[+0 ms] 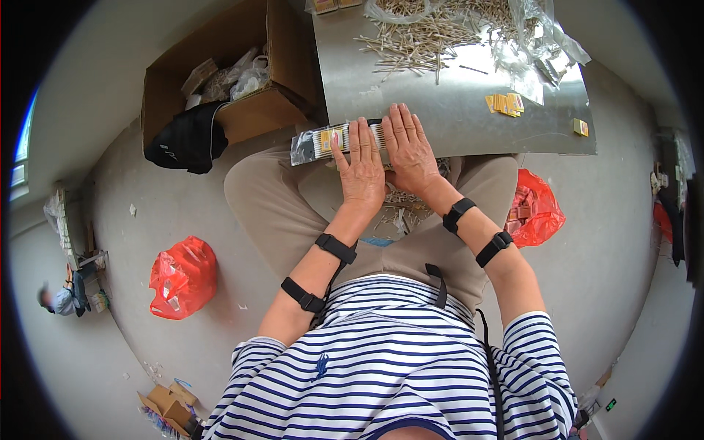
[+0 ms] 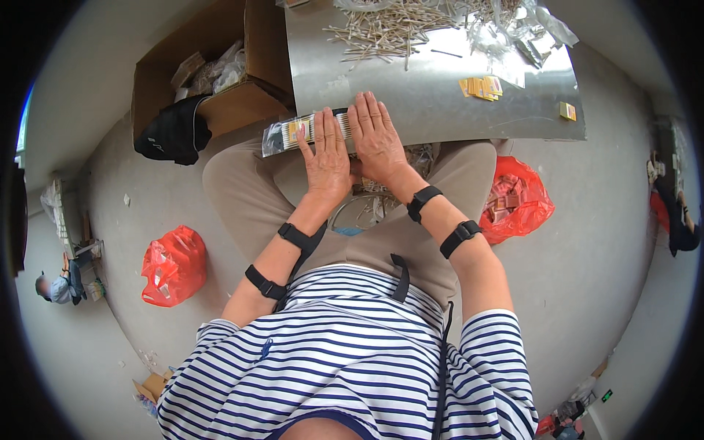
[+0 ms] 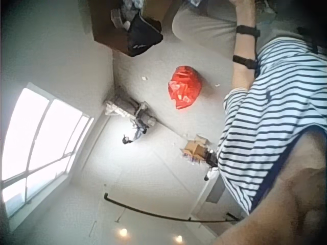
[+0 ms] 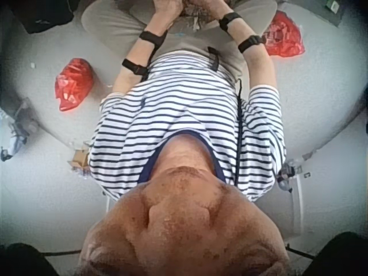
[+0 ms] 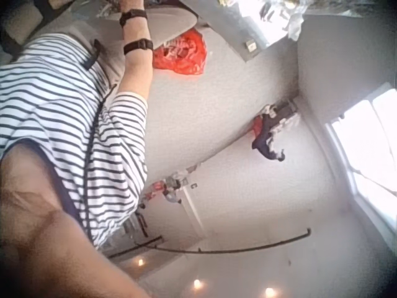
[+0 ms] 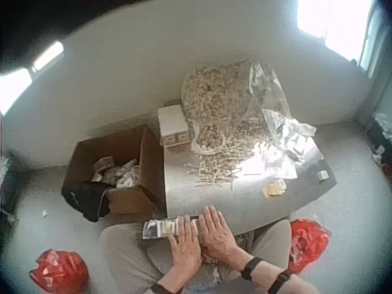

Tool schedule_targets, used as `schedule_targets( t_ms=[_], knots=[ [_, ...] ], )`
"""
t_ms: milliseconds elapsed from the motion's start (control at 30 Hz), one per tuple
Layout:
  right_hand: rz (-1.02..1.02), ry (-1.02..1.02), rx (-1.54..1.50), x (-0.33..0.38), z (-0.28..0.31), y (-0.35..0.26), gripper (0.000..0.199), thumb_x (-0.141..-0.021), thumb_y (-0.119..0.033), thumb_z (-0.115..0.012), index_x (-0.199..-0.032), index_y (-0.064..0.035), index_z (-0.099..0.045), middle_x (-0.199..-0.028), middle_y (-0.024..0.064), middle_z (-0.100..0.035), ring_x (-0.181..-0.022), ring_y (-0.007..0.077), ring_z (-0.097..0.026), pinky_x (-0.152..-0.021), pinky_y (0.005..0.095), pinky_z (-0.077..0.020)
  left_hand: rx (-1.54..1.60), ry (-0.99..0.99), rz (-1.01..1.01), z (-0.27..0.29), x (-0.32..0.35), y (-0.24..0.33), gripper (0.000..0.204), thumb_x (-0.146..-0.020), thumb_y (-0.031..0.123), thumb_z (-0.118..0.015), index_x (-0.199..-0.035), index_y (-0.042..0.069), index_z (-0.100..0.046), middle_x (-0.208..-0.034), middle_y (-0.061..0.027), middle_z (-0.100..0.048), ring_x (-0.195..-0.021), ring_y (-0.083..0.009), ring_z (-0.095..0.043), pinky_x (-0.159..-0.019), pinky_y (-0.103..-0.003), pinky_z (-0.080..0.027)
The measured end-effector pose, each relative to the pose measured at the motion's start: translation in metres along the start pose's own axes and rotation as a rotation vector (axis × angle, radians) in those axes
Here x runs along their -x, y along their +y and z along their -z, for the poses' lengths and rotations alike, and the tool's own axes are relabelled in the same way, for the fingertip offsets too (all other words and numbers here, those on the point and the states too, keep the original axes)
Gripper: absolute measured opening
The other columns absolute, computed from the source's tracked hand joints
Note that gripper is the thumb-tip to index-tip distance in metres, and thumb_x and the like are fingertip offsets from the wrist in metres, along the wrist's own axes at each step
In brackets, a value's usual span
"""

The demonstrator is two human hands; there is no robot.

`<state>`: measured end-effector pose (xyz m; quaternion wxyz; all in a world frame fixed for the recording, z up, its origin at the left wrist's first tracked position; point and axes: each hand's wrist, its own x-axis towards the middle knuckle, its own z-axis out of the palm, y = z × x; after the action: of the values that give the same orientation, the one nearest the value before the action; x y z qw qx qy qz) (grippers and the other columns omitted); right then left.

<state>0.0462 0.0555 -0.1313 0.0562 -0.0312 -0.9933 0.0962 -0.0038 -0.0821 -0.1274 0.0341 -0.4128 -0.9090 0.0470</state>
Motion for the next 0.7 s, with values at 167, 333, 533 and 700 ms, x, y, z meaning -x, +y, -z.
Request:
schedule_targets(
  t_ms=[167, 333, 533, 700],
  knots=[
    [-0.044, 0.027, -0.014, 0.001, -0.005, -0.004, 0.104, -0.072, -0.030, -0.081, -0.152, 0.0101, -0.029, -0.162, 0.0312, -0.022, -0.154, 0.0462, -0.018, -0.126, 0.0519, -0.0164, 0.190, -0.184, -0.035, 0.028, 0.000, -0.014, 0.116, -0.070, 0.046, -0.085, -0.156, -0.008, -0.029, -0.167, -0.0227, -0.018, -0.157, -0.0365, -0.013, -0.121, -0.068, -0.006],
    [-0.057, -0.024, -0.066, -0.004, 0.007, -0.010, 0.119, -0.063, -0.036, -0.090, -0.153, 0.0096, -0.026, -0.163, 0.0304, -0.020, -0.154, 0.0460, -0.017, -0.126, 0.0521, -0.0164, 0.464, 0.145, 0.125, 0.015, -0.005, -0.075, 0.071, -0.090, 0.033, -0.071, -0.146, -0.002, -0.047, -0.158, -0.0179, -0.039, -0.152, -0.0361, -0.027, -0.119, -0.068, -0.012],
    [-0.092, -0.028, -0.064, -0.005, 0.004, -0.014, 0.119, -0.062, -0.037, -0.090, -0.152, 0.0092, -0.028, -0.162, 0.0308, -0.022, -0.154, 0.0463, -0.016, -0.127, 0.0517, -0.0156, 0.368, 0.189, -0.006, 0.030, -0.012, -0.054, 0.058, -0.090, 0.021, -0.068, -0.142, 0.001, -0.054, -0.155, -0.0159, -0.045, -0.150, -0.0345, -0.032, -0.120, -0.067, -0.013],
    [-0.085, -0.003, -0.031, -0.013, -0.008, -0.025, 0.104, -0.072, -0.033, -0.080, -0.152, 0.0097, -0.029, -0.162, 0.0314, -0.022, -0.154, 0.0466, -0.015, -0.126, 0.0534, -0.0147, 0.379, -0.033, -0.058, 0.026, -0.005, -0.035, 0.095, -0.070, 0.010, -0.074, -0.156, -0.001, -0.033, -0.168, -0.0167, -0.021, -0.157, -0.0309, -0.016, -0.121, -0.068, -0.004]
  ],
)
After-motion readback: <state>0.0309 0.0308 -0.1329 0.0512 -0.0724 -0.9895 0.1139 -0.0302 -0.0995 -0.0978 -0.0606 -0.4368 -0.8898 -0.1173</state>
